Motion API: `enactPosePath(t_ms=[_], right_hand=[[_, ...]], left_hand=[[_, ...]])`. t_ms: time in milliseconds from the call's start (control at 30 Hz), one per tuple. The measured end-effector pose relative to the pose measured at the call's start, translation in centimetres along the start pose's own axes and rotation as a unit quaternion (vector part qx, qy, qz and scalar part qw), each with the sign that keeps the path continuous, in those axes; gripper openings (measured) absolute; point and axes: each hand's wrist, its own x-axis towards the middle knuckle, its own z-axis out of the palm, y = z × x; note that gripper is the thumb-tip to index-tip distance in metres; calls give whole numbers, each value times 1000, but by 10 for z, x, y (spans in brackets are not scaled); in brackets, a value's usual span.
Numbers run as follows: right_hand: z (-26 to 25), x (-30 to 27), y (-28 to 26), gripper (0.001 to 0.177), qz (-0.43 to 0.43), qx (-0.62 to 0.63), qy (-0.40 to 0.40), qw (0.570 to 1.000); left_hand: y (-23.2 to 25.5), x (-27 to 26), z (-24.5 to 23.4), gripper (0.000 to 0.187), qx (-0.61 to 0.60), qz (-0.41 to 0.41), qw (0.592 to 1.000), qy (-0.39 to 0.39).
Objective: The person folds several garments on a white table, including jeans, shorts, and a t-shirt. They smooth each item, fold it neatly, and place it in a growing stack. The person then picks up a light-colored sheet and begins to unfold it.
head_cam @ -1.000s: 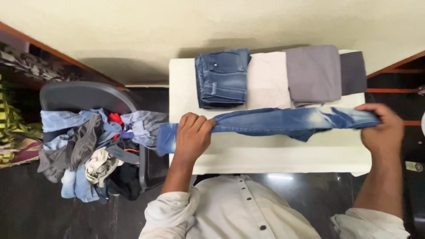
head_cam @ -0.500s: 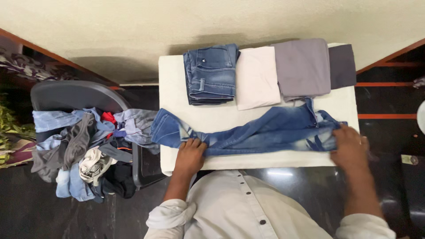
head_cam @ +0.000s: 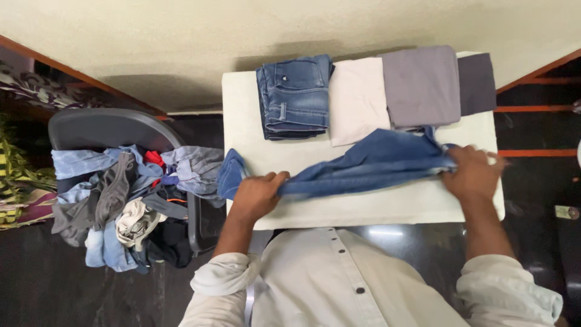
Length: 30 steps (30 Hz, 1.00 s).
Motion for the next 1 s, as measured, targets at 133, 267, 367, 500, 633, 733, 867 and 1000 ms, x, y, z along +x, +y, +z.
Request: enactPosePath(t_ms=[133,267,367,500,633,733,867,1000], right_hand=[[-17,-12,23,55,54,-39,175,982],[-17,-23,39,73,32,8,118,993],[-8,-22,38,98,-1,27,-92,995],[10,-36,27,121,22,-10,-256,966],[12,-35,22,125,26,38,-258,965],[9,-16,20,123,12,145,-230,962],[19,14,7,101,-20,245,-48,968],[36,37,-6,84,-52,224,34,973]], left_hand=[[-12,-9,-8,33,123,-29,985,116],[-22,-24,-11,40,142,-19,972,185],[-25,-34,-9,62,145,-45,984,89],[-22,-45,-2,79,113,-106,988,-26],[-22,-54,10,75,19,-126,991,36],[-29,-46,25,59,81,-142,981,104],[-44,-35,36,35,116,-147,974,129],[-52,-30,34,26,23,-225,962,155]])
